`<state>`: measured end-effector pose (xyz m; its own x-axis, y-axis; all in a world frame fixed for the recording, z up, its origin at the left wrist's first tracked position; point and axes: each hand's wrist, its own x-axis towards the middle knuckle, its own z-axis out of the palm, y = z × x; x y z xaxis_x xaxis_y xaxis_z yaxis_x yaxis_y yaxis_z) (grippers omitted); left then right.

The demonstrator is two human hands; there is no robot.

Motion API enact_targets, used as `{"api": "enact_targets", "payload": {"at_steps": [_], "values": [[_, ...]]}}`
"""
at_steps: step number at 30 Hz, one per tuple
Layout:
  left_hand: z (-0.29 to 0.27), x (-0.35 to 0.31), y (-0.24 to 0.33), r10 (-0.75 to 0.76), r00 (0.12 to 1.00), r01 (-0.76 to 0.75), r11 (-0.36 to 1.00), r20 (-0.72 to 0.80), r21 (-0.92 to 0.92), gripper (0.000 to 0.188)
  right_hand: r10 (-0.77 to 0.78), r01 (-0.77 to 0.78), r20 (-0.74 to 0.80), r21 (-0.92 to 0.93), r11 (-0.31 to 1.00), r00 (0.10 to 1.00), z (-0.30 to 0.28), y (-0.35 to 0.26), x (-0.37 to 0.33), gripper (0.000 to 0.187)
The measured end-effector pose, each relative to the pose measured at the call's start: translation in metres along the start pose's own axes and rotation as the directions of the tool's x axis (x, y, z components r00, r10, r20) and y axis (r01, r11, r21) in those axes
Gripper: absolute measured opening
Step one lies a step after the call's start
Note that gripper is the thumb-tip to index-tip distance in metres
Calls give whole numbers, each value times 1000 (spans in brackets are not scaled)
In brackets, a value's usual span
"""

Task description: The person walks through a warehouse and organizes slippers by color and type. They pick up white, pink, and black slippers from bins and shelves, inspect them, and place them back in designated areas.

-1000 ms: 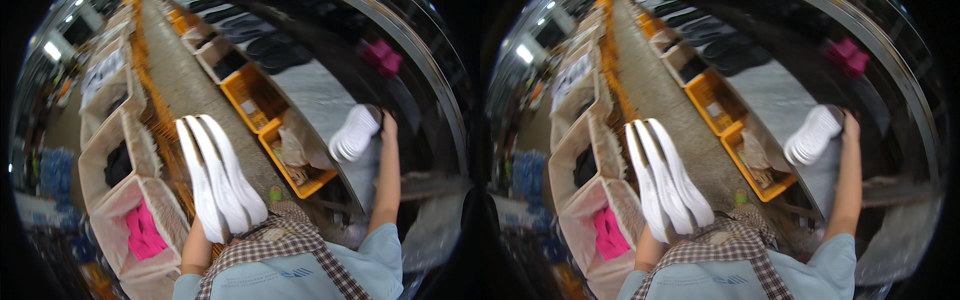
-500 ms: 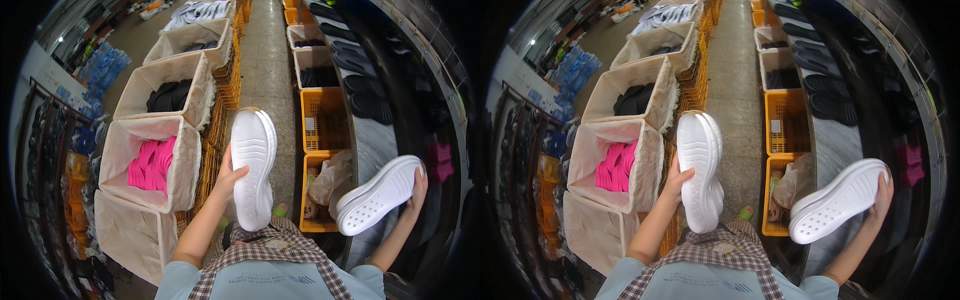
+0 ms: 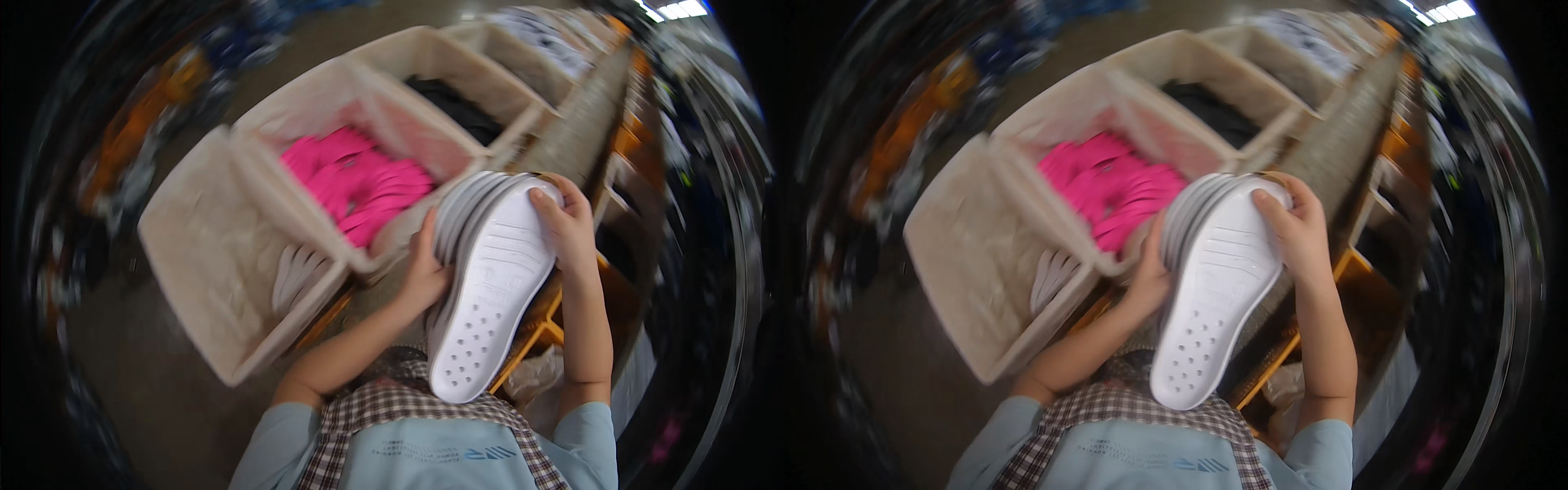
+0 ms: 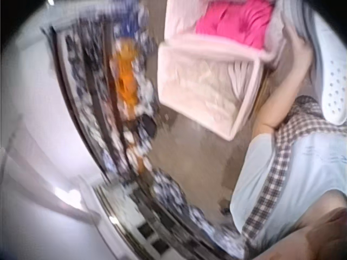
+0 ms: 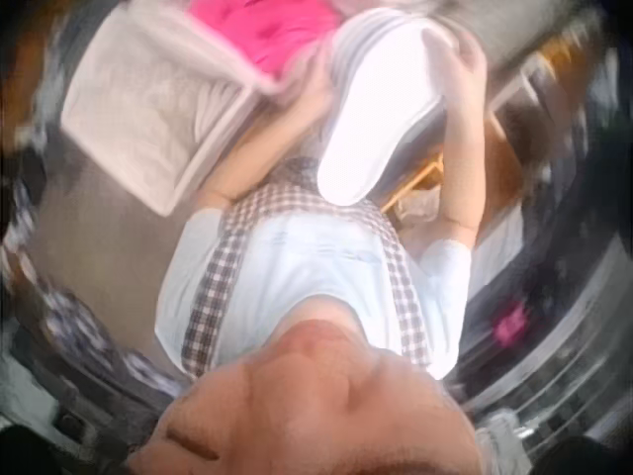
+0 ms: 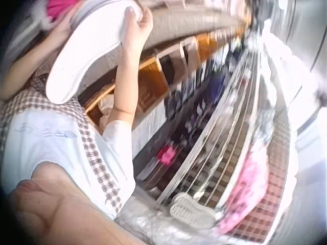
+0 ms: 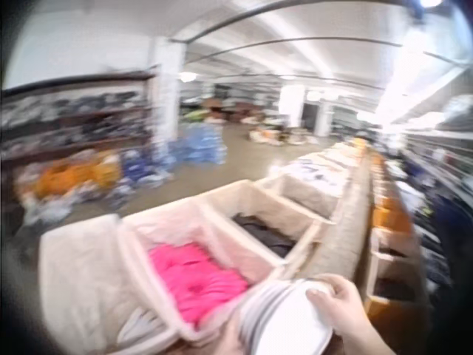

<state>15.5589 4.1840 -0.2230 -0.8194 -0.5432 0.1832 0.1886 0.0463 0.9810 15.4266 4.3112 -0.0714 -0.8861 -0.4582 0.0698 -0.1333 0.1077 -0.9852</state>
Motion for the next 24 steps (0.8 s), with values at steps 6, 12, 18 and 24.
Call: {"api": "enact_targets", "payload": {"at_steps": [6, 12, 18, 24], "values": [[-168, -9, -8, -2, 930, 69, 983, -368, 169, 93, -265, 294, 188, -148, 944, 946, 202, 10, 34, 73], [-316, -30, -9, -59, 733, 142, 988, -677, 67, 91, -9, 141, 805, -93, 986, 593, 313, 24, -46, 95], [-433, -24, -55, 173, 765, 452, 541, -620, 709, 83, 174, 324, 806, -411, 852, 566, 444, 141, -51, 81], [-490, -31, -153, 24, 923, 383, 34, -384, 923, 72, 550, 396, 747, -665, 633, 375, 556, 292, -86, 84]]}}
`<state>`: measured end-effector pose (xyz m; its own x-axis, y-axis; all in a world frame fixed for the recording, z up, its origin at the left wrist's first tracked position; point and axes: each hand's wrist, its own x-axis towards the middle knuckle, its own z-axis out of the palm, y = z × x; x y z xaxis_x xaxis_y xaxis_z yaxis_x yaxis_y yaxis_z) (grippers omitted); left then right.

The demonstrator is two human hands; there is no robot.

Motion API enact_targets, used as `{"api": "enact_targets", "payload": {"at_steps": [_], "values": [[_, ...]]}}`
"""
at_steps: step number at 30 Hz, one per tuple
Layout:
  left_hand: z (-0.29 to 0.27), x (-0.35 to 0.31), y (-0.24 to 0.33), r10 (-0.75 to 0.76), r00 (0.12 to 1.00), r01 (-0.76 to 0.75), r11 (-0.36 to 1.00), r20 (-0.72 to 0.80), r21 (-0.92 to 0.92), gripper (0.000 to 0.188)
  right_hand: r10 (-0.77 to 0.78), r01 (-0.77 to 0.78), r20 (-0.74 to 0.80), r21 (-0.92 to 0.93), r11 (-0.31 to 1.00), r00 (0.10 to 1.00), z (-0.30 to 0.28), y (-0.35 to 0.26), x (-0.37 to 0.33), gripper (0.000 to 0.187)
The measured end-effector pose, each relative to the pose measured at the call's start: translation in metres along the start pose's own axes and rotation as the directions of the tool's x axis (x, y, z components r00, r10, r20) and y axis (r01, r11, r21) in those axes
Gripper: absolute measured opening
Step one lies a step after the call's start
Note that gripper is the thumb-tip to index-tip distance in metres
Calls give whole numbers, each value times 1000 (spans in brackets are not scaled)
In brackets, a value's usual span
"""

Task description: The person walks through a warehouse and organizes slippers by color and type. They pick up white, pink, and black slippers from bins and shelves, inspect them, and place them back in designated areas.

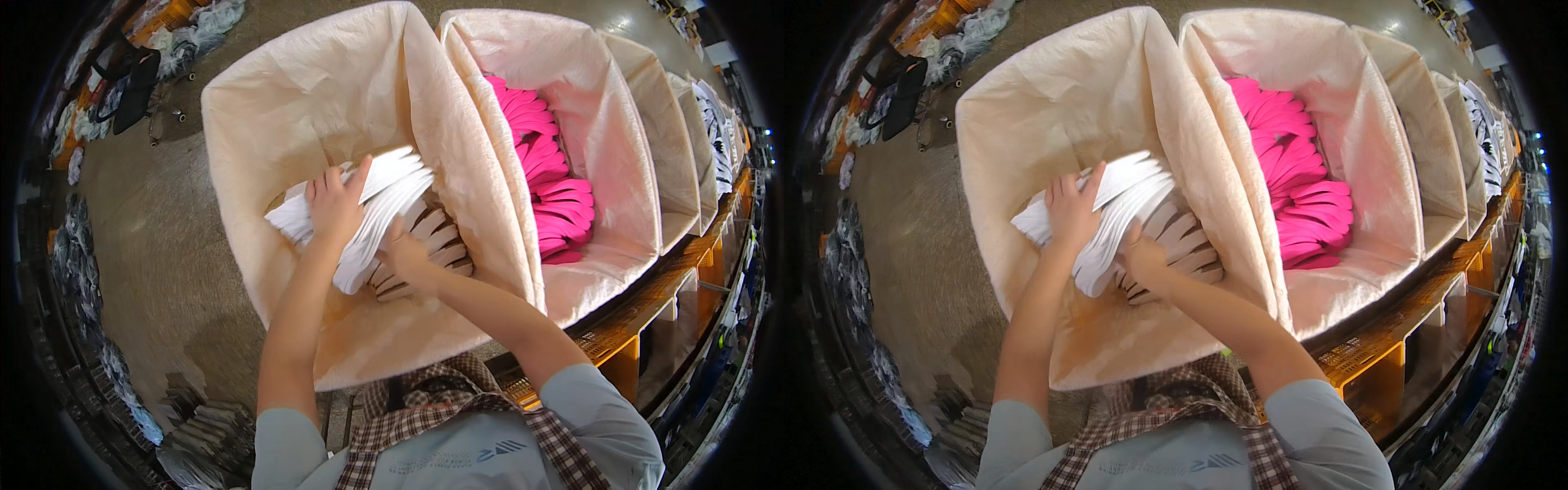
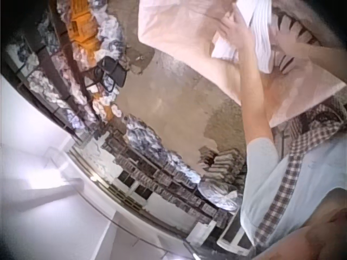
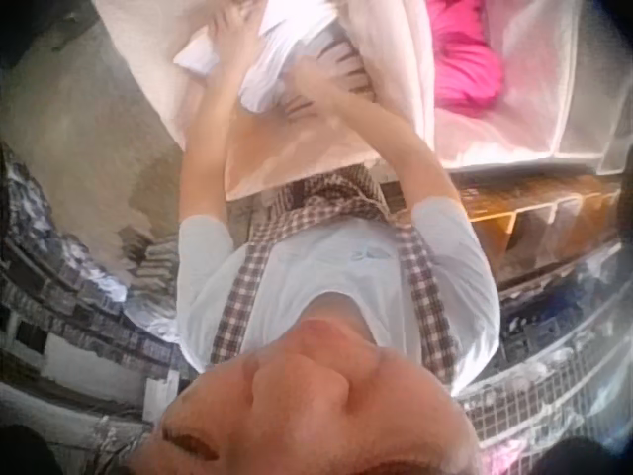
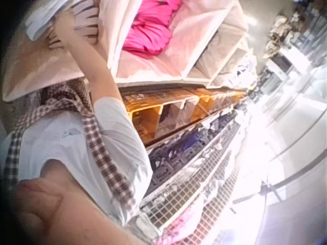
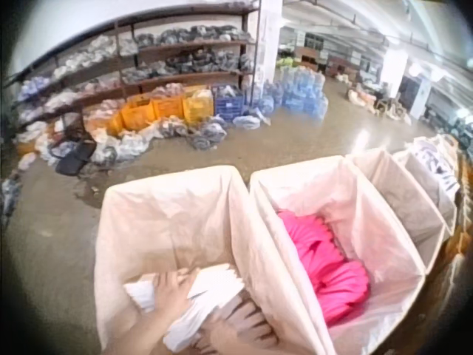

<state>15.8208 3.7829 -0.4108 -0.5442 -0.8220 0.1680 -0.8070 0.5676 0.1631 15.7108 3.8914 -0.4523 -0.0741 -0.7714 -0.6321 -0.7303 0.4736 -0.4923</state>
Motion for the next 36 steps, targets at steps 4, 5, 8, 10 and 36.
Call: {"api": "enact_targets", "payload": {"at_steps": [4, 5, 8, 10, 36], "values": [[88, -40, -27, 51, 996, -65, 982, 78, 175, 57, -23, 98, 213, -348, 932, 977, 82, 15, 66, 74], [110, -54, -29, 29, 996, -46, 977, 85, 208, 55, -69, 178, 278, -389, 904, 958, 93, 23, 71, 72], [161, -87, -27, 127, 965, -157, 980, 229, 120, 51, -97, 309, 407, -497, 811, 908, 103, 55, 71, 64], [174, -97, -25, 28, 982, -37, 998, 189, 44, 51, -105, 373, 443, -577, 727, 890, 104, 72, 71, 63], [211, -179, -47, -213, 888, 241, 970, 407, -20, 91, -87, 448, 484, -706, 549, 870, 103, 134, 34, 120]]}}
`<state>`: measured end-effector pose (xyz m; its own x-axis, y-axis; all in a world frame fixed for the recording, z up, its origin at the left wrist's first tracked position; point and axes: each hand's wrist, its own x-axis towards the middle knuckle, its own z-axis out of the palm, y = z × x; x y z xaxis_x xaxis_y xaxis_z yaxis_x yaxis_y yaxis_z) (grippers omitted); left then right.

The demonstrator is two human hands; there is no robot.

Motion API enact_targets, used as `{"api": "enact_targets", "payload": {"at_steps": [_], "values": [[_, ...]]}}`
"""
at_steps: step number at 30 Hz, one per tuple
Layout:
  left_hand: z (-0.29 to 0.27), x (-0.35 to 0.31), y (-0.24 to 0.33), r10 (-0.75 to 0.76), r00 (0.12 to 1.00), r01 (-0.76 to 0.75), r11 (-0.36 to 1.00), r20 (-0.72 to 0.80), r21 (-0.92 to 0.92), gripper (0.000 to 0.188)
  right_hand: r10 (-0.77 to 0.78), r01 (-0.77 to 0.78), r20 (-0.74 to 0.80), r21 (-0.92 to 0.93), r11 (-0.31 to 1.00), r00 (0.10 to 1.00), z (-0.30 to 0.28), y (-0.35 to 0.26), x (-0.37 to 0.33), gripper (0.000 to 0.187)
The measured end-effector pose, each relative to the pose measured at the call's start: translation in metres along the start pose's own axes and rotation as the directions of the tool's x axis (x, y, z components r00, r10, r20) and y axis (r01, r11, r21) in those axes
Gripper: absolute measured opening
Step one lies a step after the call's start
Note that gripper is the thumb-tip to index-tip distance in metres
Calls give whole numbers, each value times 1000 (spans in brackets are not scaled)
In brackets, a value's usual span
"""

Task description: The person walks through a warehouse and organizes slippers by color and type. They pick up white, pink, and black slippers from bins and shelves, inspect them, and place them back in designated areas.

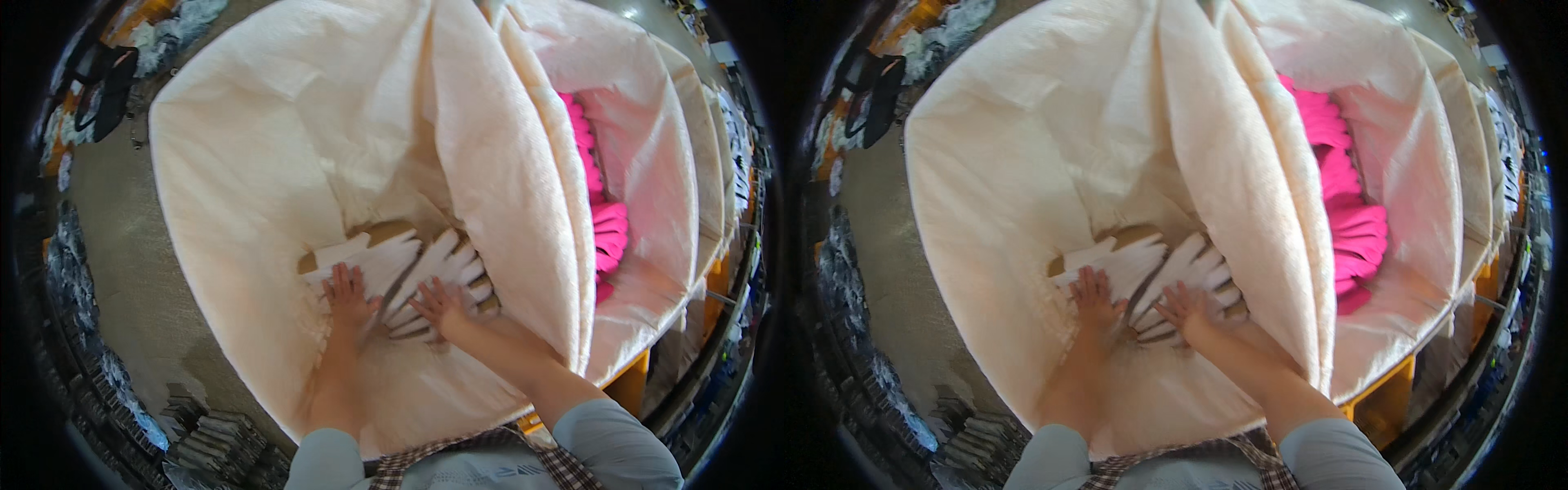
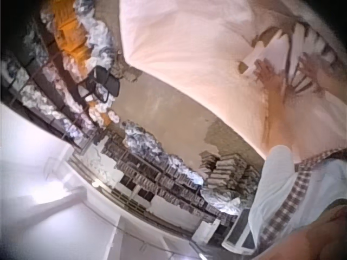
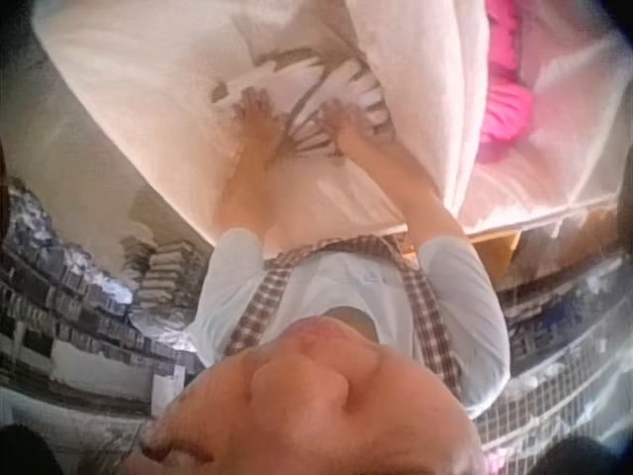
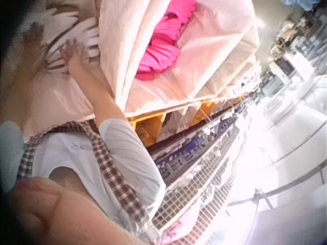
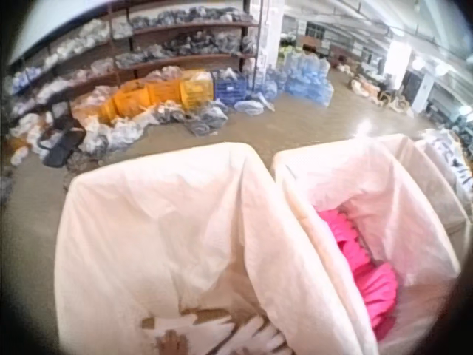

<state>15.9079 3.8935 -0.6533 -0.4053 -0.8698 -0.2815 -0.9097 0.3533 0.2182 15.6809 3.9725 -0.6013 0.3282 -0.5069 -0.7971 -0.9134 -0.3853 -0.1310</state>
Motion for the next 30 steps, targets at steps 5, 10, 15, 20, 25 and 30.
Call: {"api": "enact_targets", "payload": {"at_steps": [5, 10, 15, 20, 25, 30], "values": [[9, -1, -10, 50, 995, -55, 997, -87, -51, 96, 143, -329, -363, -526, 785, 921, 35, -6, 20, 117], [-47, 10, 11, -68, 982, 62, 997, 174, 39, 94, -32, 38, -64, 94, 995, 997, -57, 1, -39, 105], [-117, 19, 47, -199, 980, 184, 908, 0, -377, 82, -100, 168, -186, 396, 903, 977, -108, 4, -130, 66], [-191, 8, 123, -26, 873, -248, 836, -487, -490, 64, 199, 363, -735, 527, 769, 648, -92, 18, -288, 31], [-269, -24, 287, 266, 912, -406, 474, -312, -782, 56, 686, 95, -628, 759, 644, 368, 20, 17, -449, 29], [-267, -102, 456, 760, 620, -619, 320, -196, -717, 53, 972, -54, -234, 971, 234, 0, 162, -64, -589, 27]]}}
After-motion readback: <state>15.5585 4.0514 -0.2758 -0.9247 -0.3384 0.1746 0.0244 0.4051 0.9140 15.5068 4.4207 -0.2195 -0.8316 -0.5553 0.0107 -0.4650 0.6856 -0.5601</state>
